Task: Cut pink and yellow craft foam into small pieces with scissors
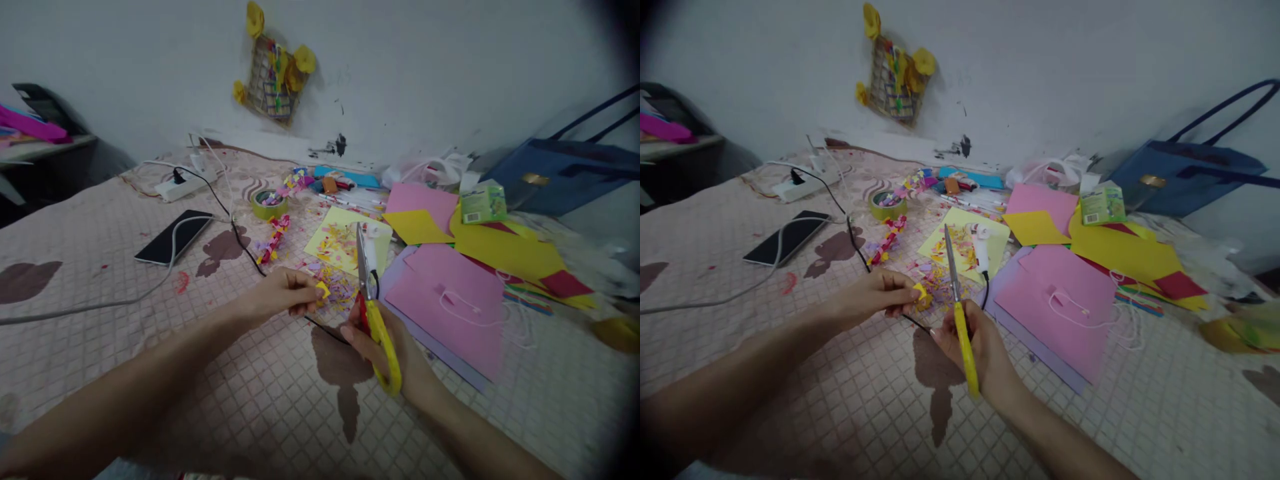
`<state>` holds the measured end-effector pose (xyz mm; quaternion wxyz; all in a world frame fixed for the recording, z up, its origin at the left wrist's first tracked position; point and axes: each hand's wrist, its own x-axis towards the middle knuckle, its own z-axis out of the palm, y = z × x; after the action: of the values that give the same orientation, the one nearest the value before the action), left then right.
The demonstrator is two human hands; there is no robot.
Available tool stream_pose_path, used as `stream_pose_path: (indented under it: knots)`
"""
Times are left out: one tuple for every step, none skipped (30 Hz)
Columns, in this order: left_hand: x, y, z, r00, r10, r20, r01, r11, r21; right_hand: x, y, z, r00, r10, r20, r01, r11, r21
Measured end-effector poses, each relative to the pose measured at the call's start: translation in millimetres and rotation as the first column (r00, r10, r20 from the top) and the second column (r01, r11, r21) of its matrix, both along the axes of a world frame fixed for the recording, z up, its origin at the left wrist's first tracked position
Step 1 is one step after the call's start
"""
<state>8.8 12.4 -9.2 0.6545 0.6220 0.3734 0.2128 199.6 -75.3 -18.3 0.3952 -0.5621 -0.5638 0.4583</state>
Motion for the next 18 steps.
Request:
stream_pose_path:
  knots:
    - [2, -3, -0.4, 1.000, -0.022, 0.001, 0.022, 1.000, -0.004, -1, 1, 3.0, 1.000, -0.028, 0.010, 0.028, 0.999, 0.034]
    - [4, -5, -1.3, 0.999, -0.045, 0.000, 0.045, 0.999, -0.001, -2, 2, 5.0, 0.999, -0.043, 0.011, 0.043, 0.998, 0.055]
    - [6, -8, -2.6, 0.998, -0.062, 0.000, 0.062, 0.998, 0.008, -4, 3, 5.8, 0.999, -0.054, 0.007, 0.053, 0.996, 0.065]
    - [7, -10, -4.1, 0.997, -0.072, 0.003, 0.072, 0.997, 0.022, -4, 4, 5.6, 0.998, -0.061, 0.003, 0.061, 0.996, 0.069]
    - [9, -12, -5.6, 0.997, -0.071, 0.009, 0.070, 0.997, 0.040, -5, 4, 4.6, 0.998, -0.068, -0.003, 0.068, 0.995, 0.072]
    - [11, -14, -7.0, 0.998, -0.065, 0.014, 0.064, 0.996, 0.056, -5, 5, 3.3, 0.998, -0.069, -0.008, 0.070, 0.995, 0.073]
    - [13, -16, -8.1, 0.998, -0.058, 0.018, 0.056, 0.996, 0.068, -6, 5, 1.9, 0.998, -0.065, -0.013, 0.066, 0.995, 0.072]
    - [14, -17, -9.1, 0.998, -0.051, 0.023, 0.050, 0.996, 0.076, -6, 5, 0.7, 0.998, -0.062, -0.017, 0.063, 0.996, 0.067]
    - [15, -18, -9.7, 0.998, -0.049, 0.028, 0.047, 0.996, 0.082, -6, 5, -0.1, 0.998, -0.060, -0.012, 0.061, 0.996, 0.058]
    - [15, -19, -10.1, 0.998, -0.053, 0.029, 0.051, 0.995, 0.088, -6, 4, -0.5, 0.998, -0.058, -0.001, 0.058, 0.997, 0.047]
    - [15, -19, -10.1, 0.997, -0.066, 0.027, 0.064, 0.994, 0.092, -6, 5, -0.6, 0.998, -0.054, 0.013, 0.054, 0.998, 0.034]
    - [15, -19, -10.0, 0.996, -0.085, 0.023, 0.082, 0.992, 0.096, -6, 5, -0.6, 0.998, -0.057, 0.025, 0.057, 0.998, 0.022]
    - [14, -19, -9.6, 0.994, -0.104, 0.015, 0.102, 0.990, 0.099, -6, 5, -0.7, 0.998, -0.063, 0.028, 0.063, 0.998, 0.014]
    - [13, -19, -9.2, 0.993, -0.121, 0.005, 0.120, 0.988, 0.098, -6, 6, -0.8, 0.997, -0.068, 0.024, 0.068, 0.998, 0.007]
    - [13, -19, -8.8, 0.992, -0.129, -0.004, 0.129, 0.987, 0.092, -6, 7, -1.1, 0.998, -0.066, 0.014, 0.066, 0.998, -0.002]
    - [12, -19, -8.6, 0.992, -0.125, -0.007, 0.125, 0.989, 0.083, -6, 8, -1.3, 0.998, -0.059, 0.002, 0.059, 0.998, -0.011]
    - [12, -19, -8.8, 0.993, -0.115, -0.002, 0.115, 0.991, 0.075, -5, 9, -1.3, 0.999, -0.045, -0.006, 0.045, 0.999, -0.017]
    - [12, -19, -9.6, 0.995, -0.102, 0.012, 0.101, 0.993, 0.066, -5, 9, -0.9, 1.000, -0.022, -0.004, 0.022, 1.000, -0.019]
